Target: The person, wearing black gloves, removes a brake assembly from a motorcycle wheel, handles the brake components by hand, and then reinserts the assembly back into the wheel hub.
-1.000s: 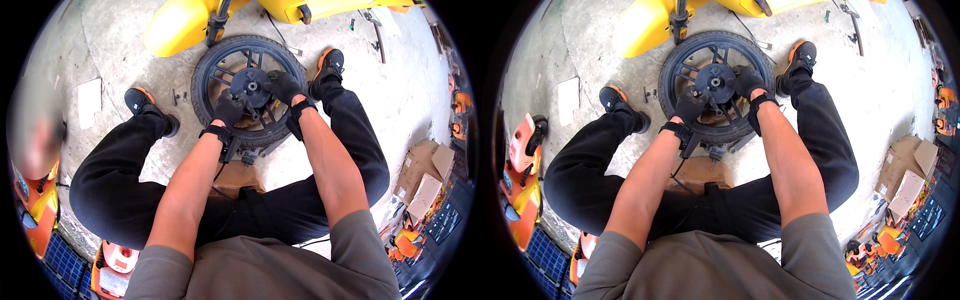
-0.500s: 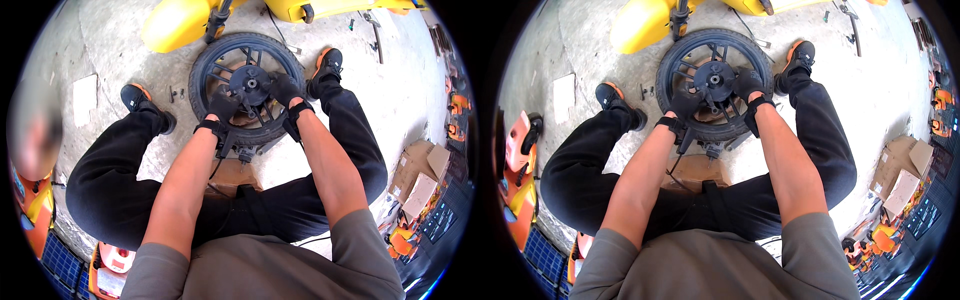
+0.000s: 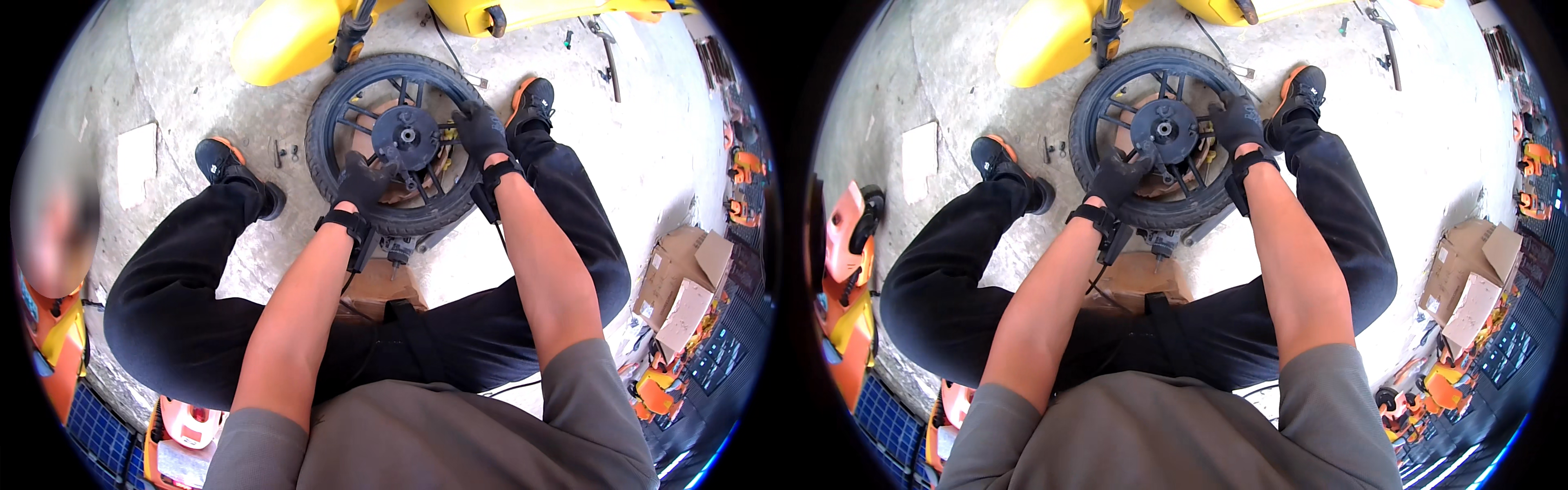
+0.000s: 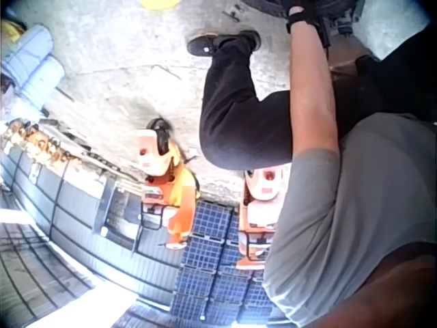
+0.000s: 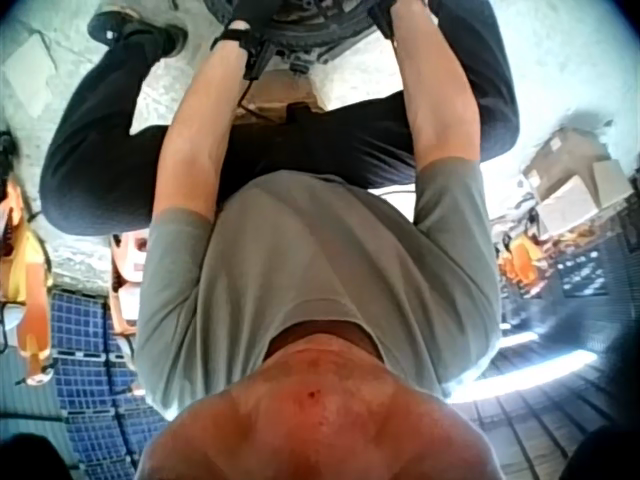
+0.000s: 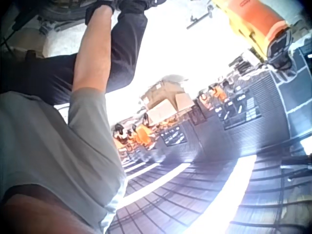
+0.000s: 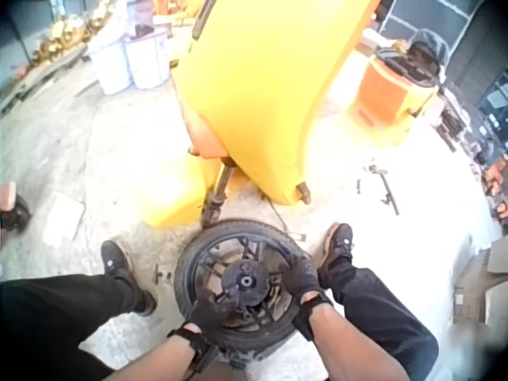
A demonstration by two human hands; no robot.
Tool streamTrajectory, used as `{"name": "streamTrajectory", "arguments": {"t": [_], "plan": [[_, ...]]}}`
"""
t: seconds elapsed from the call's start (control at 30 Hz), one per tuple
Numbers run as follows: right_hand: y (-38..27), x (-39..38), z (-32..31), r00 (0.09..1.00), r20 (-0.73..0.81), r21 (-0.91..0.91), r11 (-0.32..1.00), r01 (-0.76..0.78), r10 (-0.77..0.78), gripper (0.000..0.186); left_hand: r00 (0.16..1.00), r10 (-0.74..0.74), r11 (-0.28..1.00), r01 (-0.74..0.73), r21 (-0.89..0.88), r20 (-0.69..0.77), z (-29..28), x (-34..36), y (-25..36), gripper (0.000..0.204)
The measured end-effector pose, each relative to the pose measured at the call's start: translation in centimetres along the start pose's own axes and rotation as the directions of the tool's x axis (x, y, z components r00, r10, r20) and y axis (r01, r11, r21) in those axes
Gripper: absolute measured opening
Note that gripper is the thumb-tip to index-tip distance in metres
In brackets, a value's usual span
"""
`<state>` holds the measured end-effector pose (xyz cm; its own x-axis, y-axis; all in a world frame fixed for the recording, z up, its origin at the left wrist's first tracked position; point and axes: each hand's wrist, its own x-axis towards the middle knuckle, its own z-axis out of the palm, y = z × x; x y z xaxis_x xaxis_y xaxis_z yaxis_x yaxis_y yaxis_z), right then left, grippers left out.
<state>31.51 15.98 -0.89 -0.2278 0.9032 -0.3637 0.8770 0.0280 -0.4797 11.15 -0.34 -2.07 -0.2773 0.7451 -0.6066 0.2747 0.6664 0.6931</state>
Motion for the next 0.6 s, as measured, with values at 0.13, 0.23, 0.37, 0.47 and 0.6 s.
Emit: {"name": "streamTrajectory", "arguments": {"t": [0.13,0.23,0.37,0.47,0.6], "plan": [[0.2,0.0,0.0,0.98,-0.123,-0.064,0.987,0.15,-0.157,0.034,0.969,0.124,0.986,-0.095,-0.14,0.215,0.9,0.6,-2.0,0.038],[-0.1,-0.9,1.6,0.957,-0.024,-0.025,0.957,0.289,-0.29,0.037,0.939,-0.064,0.915,0.19,-0.355,0.339,1.6,-0.6,-0.5,0.03],[-2.5,-1.1,1.7,0.95,0.233,-0.048,0.973,0.225,-0.208,0.038,0.916,-0.177,0.856,0.323,-0.403,0.359,1.1,-1.6,0.6,0.025],[-2.3,-0.9,2.0,0.961,0.209,-0.123,0.97,0.209,-0.181,0.036,0.907,-0.168,0.854,0.33,-0.404,0.386,0.8,-2.0,1.2,0.027],[-2.2,-0.6,2.2,0.963,0.179,-0.137,0.964,0.226,-0.2,0.032,0.91,-0.143,0.879,0.297,-0.373,0.389,1.5,-1.8,0.6,0.029]]}}
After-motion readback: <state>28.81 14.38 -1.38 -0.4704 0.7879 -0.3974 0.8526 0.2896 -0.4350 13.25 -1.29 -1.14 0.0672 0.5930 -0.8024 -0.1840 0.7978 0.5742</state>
